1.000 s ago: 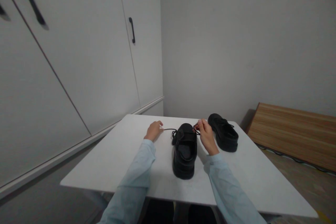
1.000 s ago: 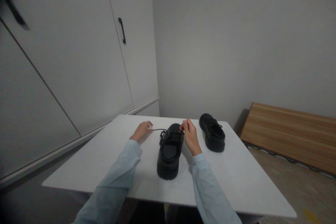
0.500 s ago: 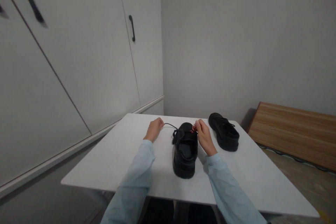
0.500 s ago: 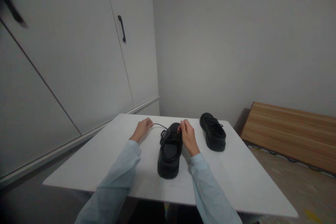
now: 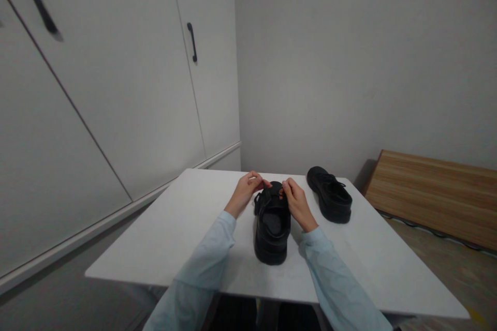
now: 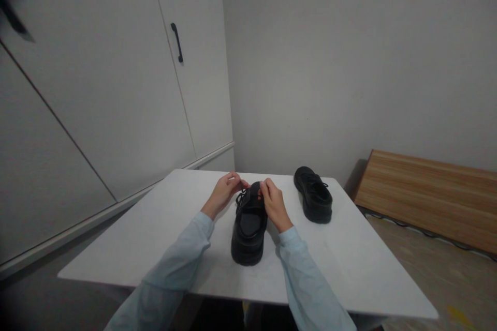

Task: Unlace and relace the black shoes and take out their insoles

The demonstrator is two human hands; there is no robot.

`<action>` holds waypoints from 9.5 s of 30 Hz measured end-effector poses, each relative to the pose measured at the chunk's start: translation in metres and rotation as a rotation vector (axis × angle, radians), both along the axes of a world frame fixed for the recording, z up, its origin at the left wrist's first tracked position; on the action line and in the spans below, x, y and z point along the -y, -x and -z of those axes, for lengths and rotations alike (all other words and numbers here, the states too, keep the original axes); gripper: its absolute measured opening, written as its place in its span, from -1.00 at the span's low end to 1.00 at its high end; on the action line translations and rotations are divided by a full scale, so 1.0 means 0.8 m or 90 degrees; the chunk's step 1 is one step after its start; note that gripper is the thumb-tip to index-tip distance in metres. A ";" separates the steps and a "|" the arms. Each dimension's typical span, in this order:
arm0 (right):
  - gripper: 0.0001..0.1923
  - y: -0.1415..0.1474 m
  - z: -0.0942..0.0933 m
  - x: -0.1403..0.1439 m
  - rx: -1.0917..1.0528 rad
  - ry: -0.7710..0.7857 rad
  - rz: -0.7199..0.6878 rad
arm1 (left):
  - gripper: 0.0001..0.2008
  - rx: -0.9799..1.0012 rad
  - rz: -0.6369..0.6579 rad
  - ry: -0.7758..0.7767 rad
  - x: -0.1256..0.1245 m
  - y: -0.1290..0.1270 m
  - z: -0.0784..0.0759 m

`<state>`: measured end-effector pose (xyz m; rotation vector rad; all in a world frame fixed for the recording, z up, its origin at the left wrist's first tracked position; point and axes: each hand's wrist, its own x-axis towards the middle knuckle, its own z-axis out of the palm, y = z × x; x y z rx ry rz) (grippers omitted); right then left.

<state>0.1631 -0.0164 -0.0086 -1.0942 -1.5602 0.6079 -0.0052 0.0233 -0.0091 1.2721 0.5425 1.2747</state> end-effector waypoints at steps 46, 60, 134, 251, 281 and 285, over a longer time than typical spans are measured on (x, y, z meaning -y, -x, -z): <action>-0.75 -0.005 -0.008 0.004 0.043 -0.032 -0.086 | -0.68 -0.185 -0.008 -0.050 0.019 -0.014 -0.006; -0.28 -0.042 0.004 -0.007 0.076 0.162 -0.252 | -0.65 -0.019 -0.057 0.041 0.007 -0.002 -0.009; -0.19 -0.037 -0.003 -0.002 0.060 0.259 -0.236 | -0.93 -0.541 -0.418 -0.246 -0.029 0.022 -0.341; -0.80 -0.024 0.001 -0.012 -0.167 0.062 0.014 | -0.80 -0.295 -0.132 0.075 -0.009 0.033 0.017; -0.84 -0.094 -0.031 -0.005 -0.662 -0.160 -0.052 | -0.77 -0.394 -0.141 -0.336 0.026 0.003 0.011; -0.84 -0.098 -0.029 -0.007 -0.688 -0.173 -0.068 | -0.68 -0.454 -0.081 -0.412 0.036 -0.006 0.006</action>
